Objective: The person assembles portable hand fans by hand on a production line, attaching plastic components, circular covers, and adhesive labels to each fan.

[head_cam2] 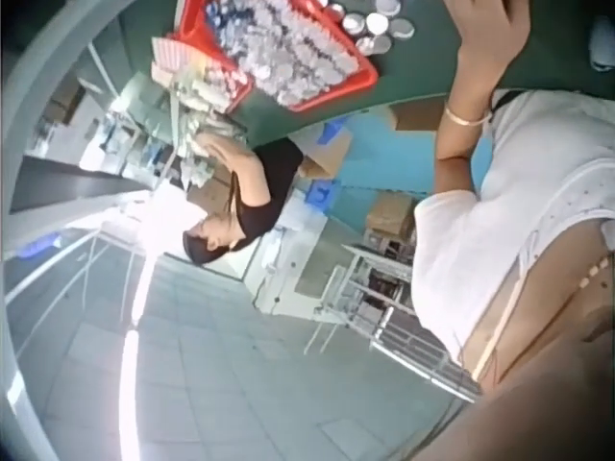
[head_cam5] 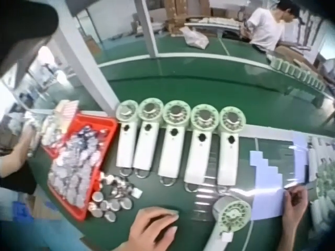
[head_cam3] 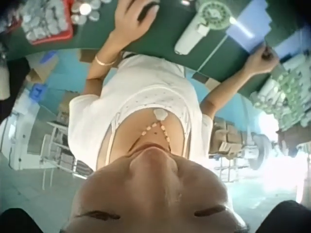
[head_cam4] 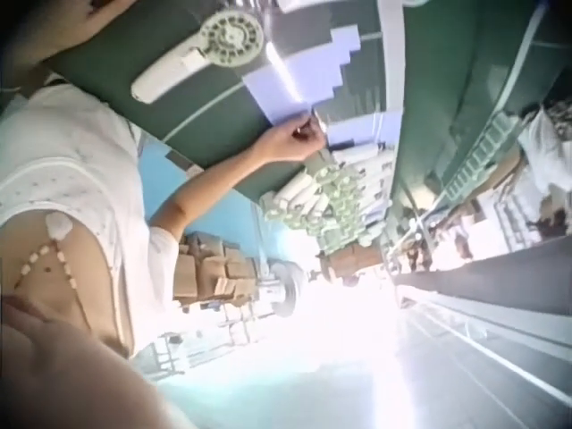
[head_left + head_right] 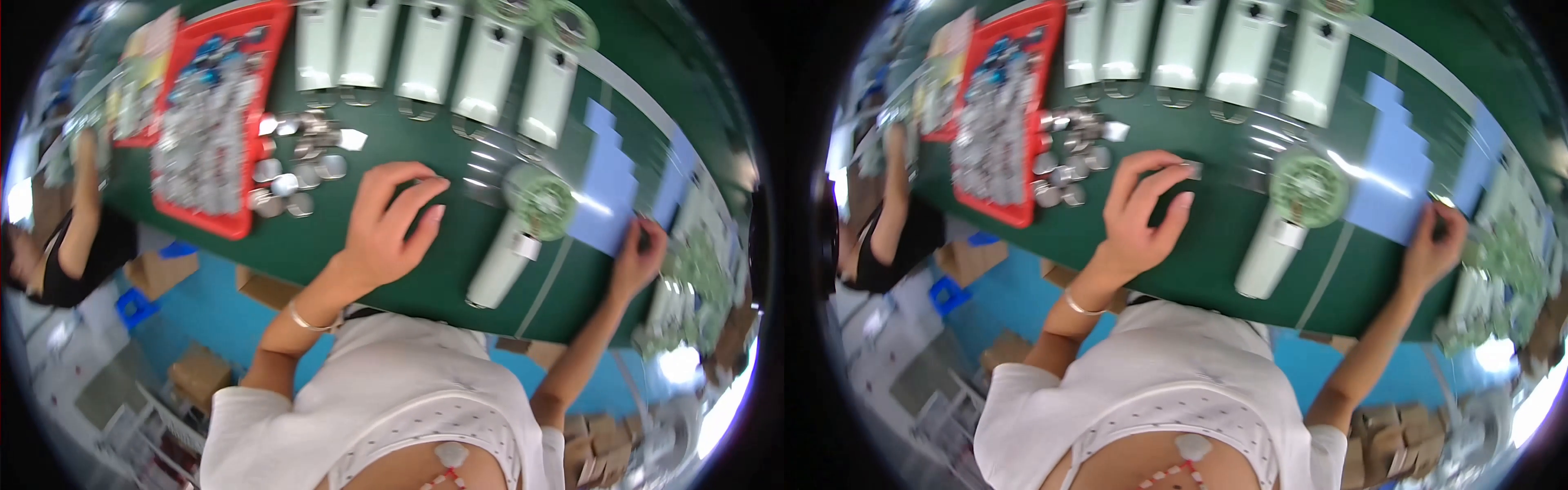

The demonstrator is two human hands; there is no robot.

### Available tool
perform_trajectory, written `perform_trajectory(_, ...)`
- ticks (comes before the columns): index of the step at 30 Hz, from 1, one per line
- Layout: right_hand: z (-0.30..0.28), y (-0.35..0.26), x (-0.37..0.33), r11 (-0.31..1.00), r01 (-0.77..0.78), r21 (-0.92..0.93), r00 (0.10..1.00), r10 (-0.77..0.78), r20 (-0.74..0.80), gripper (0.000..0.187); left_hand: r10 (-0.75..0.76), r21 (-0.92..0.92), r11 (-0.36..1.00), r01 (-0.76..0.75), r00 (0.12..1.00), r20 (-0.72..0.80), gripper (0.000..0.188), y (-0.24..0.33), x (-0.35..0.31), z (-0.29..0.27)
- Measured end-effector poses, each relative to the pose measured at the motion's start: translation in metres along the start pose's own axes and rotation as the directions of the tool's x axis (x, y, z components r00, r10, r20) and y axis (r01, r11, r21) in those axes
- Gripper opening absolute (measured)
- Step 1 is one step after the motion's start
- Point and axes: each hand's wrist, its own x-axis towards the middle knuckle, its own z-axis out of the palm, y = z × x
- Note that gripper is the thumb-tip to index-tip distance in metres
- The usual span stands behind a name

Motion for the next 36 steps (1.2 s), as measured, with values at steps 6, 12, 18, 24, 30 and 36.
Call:
perform_trajectory(6, -0.013, 0.048, 0.005, 0.915, -0.050, 0.400, 0.996, 0.073, -0.041, 0.012, -0.113, 0.332, 0.923, 0.196, 0.961, -0.252, 0.024, -0.015, -0.027, -0.072)
perform_trajectory(12, -0.018, 0.058, 0.008, 0.900, -0.077, 0.430, 0.983, 0.141, -0.119, 0.010, -0.226, 0.561, 0.699, 0.443, 0.882, -0.414, 0.038, -0.047, -0.045, -0.150)
perform_trajectory(18, -0.008, 0.048, 0.007, 0.880, -0.075, 0.469, 0.984, 0.142, -0.108, 0.010, -0.362, 0.693, 0.574, 0.437, 0.894, -0.264, 0.043, -0.061, -0.048, -0.165)
perform_trajectory(24, -0.007, 0.051, 0.007, 0.867, -0.035, 0.498, 0.989, 0.103, -0.109, 0.010, -0.377, 0.579, 0.681, 0.449, 0.892, -0.248, 0.028, -0.062, -0.040, -0.175)
perform_trajectory(30, -0.012, 0.053, 0.011, 0.856, -0.028, 0.516, 0.989, 0.097, -0.108, 0.010, -0.523, -0.021, 0.810, 0.585, 0.706, -0.478, 0.029, -0.056, -0.023, -0.186)
perform_trajectory(36, -0.012, 0.050, -0.001, 0.865, -0.043, 0.500, 0.988, 0.111, -0.108, 0.012, -0.685, -0.726, 0.535, 0.433, 0.725, -0.072, 0.025, -0.019, 0.012, -0.123)
